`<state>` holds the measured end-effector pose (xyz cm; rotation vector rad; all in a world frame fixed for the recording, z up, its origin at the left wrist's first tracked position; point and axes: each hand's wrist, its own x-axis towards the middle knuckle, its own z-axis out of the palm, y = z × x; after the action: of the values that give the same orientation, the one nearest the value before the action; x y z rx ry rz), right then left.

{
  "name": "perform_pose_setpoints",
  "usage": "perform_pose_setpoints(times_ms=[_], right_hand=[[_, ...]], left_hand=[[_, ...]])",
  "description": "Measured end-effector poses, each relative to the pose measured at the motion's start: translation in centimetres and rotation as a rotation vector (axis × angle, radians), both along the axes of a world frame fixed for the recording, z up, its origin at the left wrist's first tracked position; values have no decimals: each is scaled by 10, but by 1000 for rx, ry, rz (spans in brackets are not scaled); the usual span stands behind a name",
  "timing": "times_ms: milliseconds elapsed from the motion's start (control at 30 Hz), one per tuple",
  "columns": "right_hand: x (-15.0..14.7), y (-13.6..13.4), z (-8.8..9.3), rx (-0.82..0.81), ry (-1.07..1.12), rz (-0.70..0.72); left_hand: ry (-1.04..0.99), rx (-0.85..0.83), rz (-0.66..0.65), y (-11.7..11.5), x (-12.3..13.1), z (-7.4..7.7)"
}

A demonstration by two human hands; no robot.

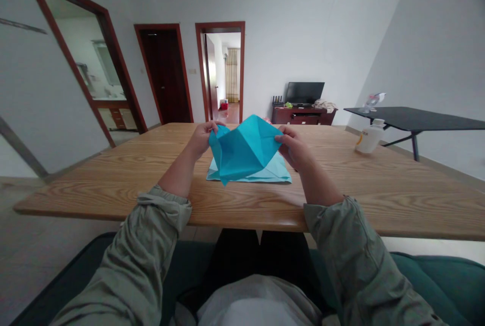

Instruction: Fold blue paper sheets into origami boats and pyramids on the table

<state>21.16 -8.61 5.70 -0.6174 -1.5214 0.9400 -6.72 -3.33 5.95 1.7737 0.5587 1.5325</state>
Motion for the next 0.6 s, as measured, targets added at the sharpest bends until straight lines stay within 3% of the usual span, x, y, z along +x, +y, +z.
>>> perform_pose_setpoints(times_ms=[133,200,433,600], right_hand=[[2,12,-3,-27,119,-104],[2,18,-5,-78,150,-144],[6,27,-12,-116,99,-190],[7,31,-15,-102,80,-235]], left_hand=[[-162,-37,200,19,-7,-8],[-201,-89,225,24,-8,-10],[-275,-370,-83,15,-5,-8],[-226,-388,-20,12,5,-15]])
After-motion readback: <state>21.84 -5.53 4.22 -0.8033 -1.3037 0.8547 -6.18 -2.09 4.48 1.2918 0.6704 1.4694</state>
